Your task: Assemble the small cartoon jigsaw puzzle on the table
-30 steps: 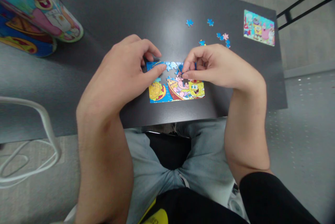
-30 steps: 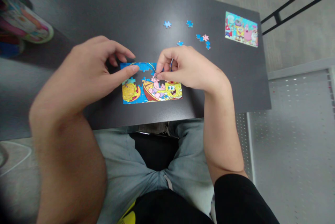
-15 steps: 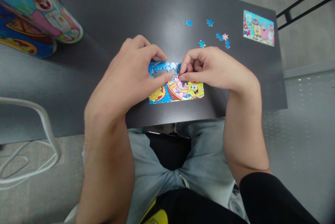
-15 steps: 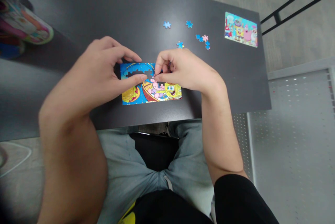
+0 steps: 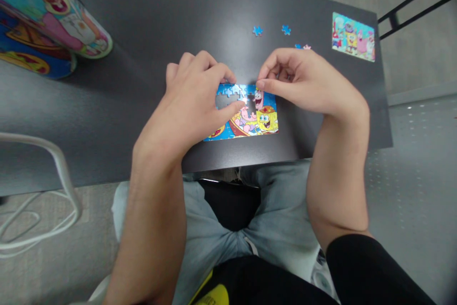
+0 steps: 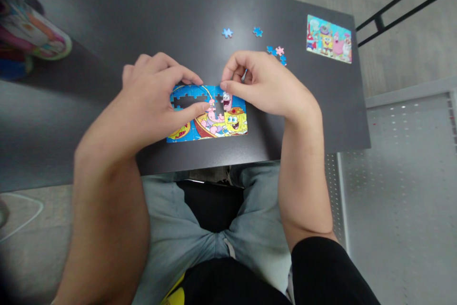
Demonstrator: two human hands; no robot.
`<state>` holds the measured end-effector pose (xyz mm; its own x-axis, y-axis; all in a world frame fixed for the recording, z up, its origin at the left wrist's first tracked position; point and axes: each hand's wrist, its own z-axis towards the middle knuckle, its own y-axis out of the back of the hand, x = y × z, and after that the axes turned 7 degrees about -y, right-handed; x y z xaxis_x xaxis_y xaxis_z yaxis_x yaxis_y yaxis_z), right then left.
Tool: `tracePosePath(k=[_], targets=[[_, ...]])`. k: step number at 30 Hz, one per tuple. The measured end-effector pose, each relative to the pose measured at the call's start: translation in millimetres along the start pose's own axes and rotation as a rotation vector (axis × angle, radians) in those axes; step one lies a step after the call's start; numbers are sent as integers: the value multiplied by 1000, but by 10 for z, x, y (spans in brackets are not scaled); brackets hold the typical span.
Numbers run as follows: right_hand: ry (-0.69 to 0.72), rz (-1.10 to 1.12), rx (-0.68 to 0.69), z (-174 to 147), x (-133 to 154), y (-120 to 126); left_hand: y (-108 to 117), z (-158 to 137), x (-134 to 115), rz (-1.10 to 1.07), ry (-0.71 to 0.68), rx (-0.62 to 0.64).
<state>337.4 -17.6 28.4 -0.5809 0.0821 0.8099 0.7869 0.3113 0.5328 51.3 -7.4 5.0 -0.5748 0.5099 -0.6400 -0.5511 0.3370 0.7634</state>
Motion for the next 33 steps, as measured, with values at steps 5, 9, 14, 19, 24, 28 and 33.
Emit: tracePosePath(k=[5, 9, 14, 19, 24, 28, 33], targets=[[-5, 5, -52, -17, -42, 85, -57, 48, -47, 0, 11, -23], [5, 24, -115, -54, -156, 214, -76, 65, -52, 10, 8, -28], [32, 18, -256, -37, -460, 429, -82, 64, -13, 0, -28, -31], [53, -19, -534, 67, -739, 584, -78, 70, -78, 141, 66, 18], [-65, -80, -716, 136, -866, 683, -37, 101, -100, 170, 96, 57], [-180, -119, -646, 132, -891, 665, -4, 109, -42, 140, 92, 56], [-217, -179, -591, 219, -905, 622, 12, 75, 72, 130, 54, 3]])
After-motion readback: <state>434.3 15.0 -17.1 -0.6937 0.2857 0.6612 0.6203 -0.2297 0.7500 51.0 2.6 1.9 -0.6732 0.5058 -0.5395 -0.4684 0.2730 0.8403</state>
